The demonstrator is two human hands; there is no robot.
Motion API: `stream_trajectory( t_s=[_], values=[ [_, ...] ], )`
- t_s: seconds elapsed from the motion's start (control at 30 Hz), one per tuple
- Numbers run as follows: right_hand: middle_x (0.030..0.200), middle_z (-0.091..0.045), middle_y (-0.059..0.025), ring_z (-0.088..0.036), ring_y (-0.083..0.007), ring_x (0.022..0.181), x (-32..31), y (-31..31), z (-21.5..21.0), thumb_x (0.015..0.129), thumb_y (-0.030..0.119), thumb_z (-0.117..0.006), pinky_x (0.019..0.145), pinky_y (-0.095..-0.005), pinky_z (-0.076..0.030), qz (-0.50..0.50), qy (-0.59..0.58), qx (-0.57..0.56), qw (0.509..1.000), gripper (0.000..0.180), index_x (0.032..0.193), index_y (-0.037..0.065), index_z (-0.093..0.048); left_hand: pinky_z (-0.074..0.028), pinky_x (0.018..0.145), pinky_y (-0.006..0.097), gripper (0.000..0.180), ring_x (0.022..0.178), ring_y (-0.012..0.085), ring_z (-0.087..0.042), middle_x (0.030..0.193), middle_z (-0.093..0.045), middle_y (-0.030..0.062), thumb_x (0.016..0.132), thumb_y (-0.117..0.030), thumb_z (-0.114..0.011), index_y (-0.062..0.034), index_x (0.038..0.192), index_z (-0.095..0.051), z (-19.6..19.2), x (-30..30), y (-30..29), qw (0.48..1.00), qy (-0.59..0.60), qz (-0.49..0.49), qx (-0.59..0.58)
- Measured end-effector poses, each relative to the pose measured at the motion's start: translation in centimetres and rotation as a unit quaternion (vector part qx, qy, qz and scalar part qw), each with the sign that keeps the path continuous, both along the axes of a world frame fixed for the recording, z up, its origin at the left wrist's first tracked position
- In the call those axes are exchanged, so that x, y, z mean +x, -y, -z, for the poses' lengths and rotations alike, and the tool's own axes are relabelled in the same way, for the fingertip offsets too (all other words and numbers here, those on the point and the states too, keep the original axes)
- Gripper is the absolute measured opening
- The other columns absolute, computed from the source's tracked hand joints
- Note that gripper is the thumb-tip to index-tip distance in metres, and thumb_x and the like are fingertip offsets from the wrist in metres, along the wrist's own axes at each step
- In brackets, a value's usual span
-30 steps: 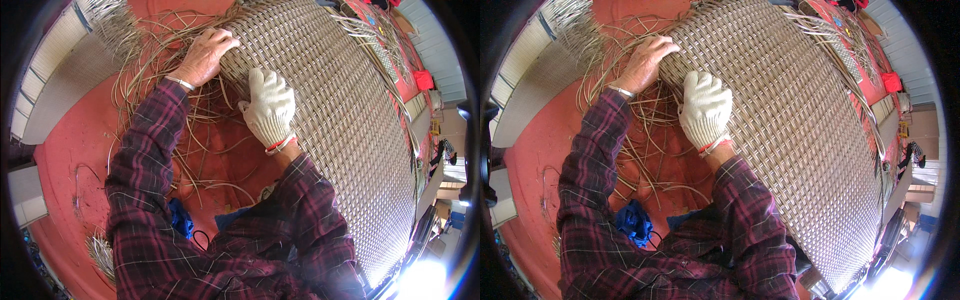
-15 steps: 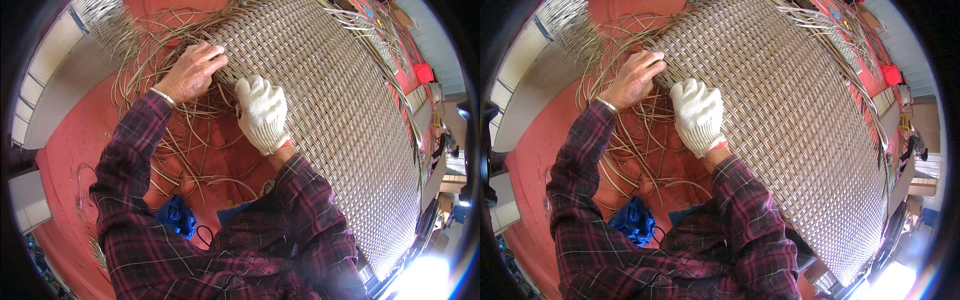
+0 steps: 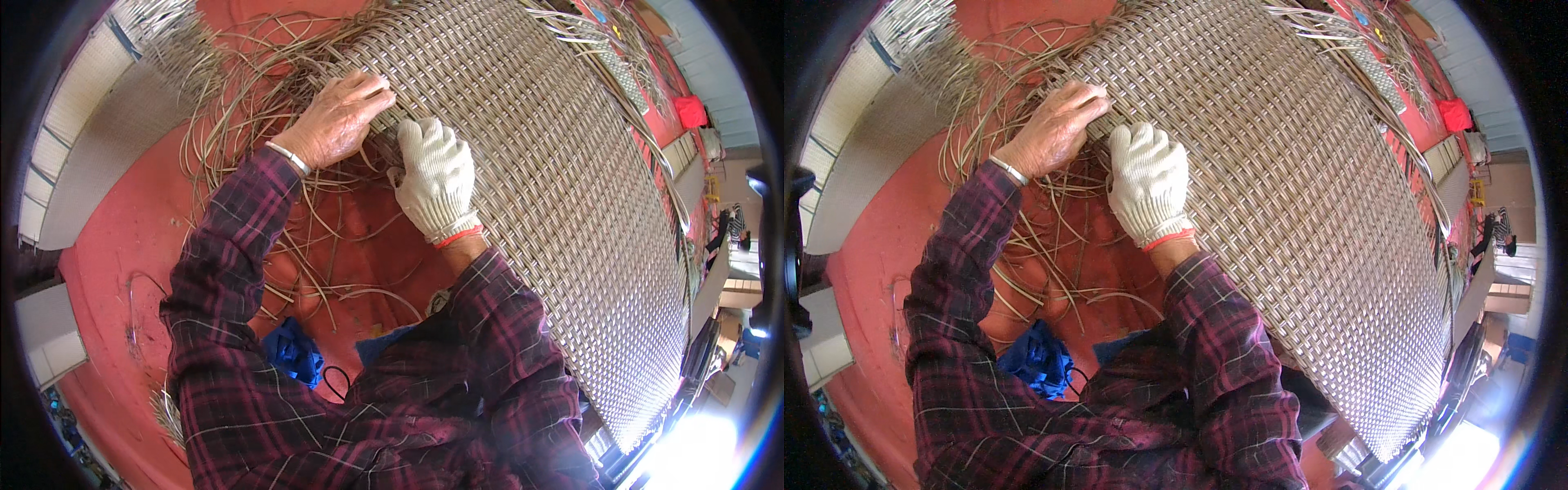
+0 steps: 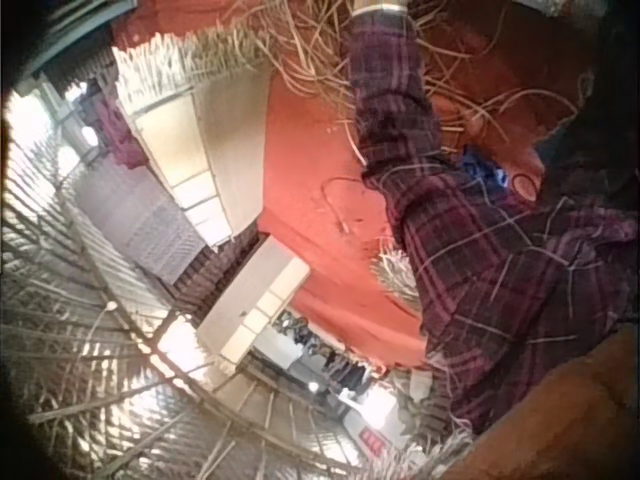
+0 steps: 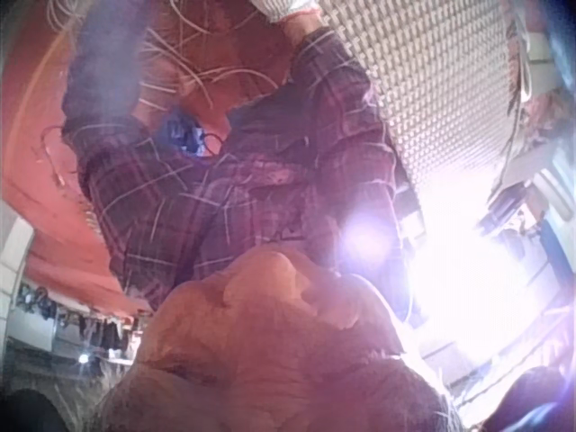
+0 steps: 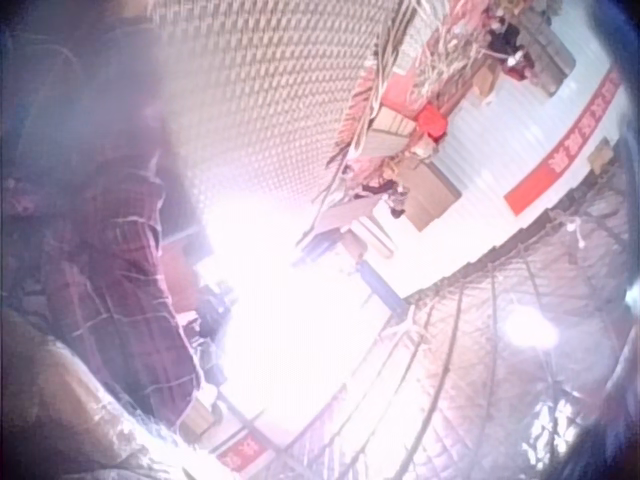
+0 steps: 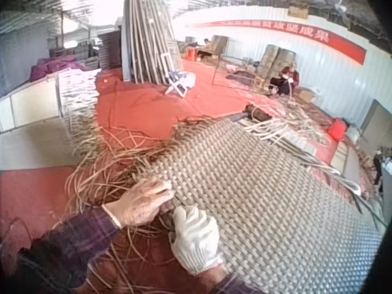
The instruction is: The person weaves a large basket by hand, using a thin strip to interlace the vertical staves. They trim excess strip ends with shears and press the woven sections to tighten the pattern.
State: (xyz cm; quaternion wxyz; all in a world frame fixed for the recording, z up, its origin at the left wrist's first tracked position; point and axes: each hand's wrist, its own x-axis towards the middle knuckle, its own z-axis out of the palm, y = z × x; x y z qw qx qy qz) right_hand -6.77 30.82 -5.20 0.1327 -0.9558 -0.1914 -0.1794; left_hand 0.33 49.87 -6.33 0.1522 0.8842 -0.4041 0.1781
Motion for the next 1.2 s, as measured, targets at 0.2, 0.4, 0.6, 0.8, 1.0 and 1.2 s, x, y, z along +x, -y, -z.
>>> stream_trajectory(
  t_s=[0.2, 0.4, 0.6, 0.8, 1.0, 1.2],
  values=[
    [0.103, -0.063, -0.0127, -0.063, -0.0353, 0.093, -1.2, 2.1, -0.2, 0.072, 0.005, -0.072, 0.076, -0.0459, -0.052, -0.113, -0.005, 0.148, 0.983, 0.04, 0.109, 0.008, -0.057, -0.048, 0.094, 0.044, 0.033, 0.109, 0.0312, -0.056, 0.118, -0.058, 0.0102, 0.075, 0.008, -0.058, -0.0028, 0.107, -0.063, -0.6, -2.2, -0.3, 0.998, -0.006, 0.003, -0.059],
    [0.117, -0.064, -0.0105, -0.061, -0.0362, 0.103, -5.4, 6.7, -1.7, 0.058, 0.028, -0.091, 0.09, -0.0497, -0.05, 0.052, 0.02, 0.079, 0.995, 0.079, 0.127, 0.01, -0.055, -0.048, 0.098, 0.044, 0.038, 0.11, 0.0301, -0.058, 0.117, -0.06, 0.0094, 0.078, 0.014, -0.052, -0.0052, 0.109, -0.063, -0.4, -2.1, 2.9, 0.994, 0.028, -0.025, -0.107],
    [0.113, -0.063, -0.0094, -0.059, -0.0341, 0.101, -7.5, 6.9, -1.3, 0.068, 0.018, -0.082, 0.084, -0.0464, -0.05, 0.017, -0.056, 0.038, 0.998, 0.059, 0.121, 0.012, -0.059, -0.045, 0.1, 0.044, 0.05, 0.109, 0.0307, -0.055, 0.121, -0.056, 0.0069, 0.071, 0.016, -0.051, -0.0083, 0.112, -0.064, -0.1, -4.8, 2.7, 0.993, -0.07, 0.052, -0.075],
    [0.11, -0.064, -0.0111, -0.061, -0.0356, 0.096, -9.6, 9.0, -1.1, 0.069, 0.003, -0.076, 0.081, -0.0448, -0.051, -0.072, -0.002, 0.086, 0.994, 0.053, 0.119, 0.01, -0.061, -0.045, 0.101, 0.043, 0.042, 0.114, 0.0296, -0.057, 0.123, -0.059, 0.0074, 0.077, 0.008, -0.062, -0.0086, 0.115, -0.064, -1.3, -6.8, 3.7, 0.993, -0.064, 0.045, -0.084],
    [0.106, -0.067, -0.0081, -0.063, -0.0334, 0.093, -12.8, 11.4, -2.1, 0.068, 0.008, -0.079, 0.078, -0.0437, -0.052, 0.019, -0.028, 0.116, 0.993, 0.054, 0.12, 0.012, -0.063, -0.045, 0.101, 0.042, 0.051, 0.115, 0.0274, -0.055, 0.124, -0.059, 0.0046, 0.07, -0.003, -0.081, -0.0099, 0.118, -0.065, -1.7, -7.9, 7.1, 0.987, -0.076, 0.122, -0.071],
    [0.095, -0.063, -0.006, -0.062, -0.0308, 0.086, -9.9, 8.1, -1.2, 0.072, 0.012, -0.07, 0.07, -0.0447, -0.05, -0.01, 0.032, 0.076, 0.997, 0.034, 0.105, 0.011, -0.061, -0.047, 0.096, 0.04, 0.042, 0.11, 0.0303, -0.056, 0.116, -0.06, 0.0066, 0.065, 0.003, -0.081, -0.0059, 0.102, -0.064, -2.0, -7.5, 6.6, 0.983, -0.098, 0.138, -0.074]
  ],
)
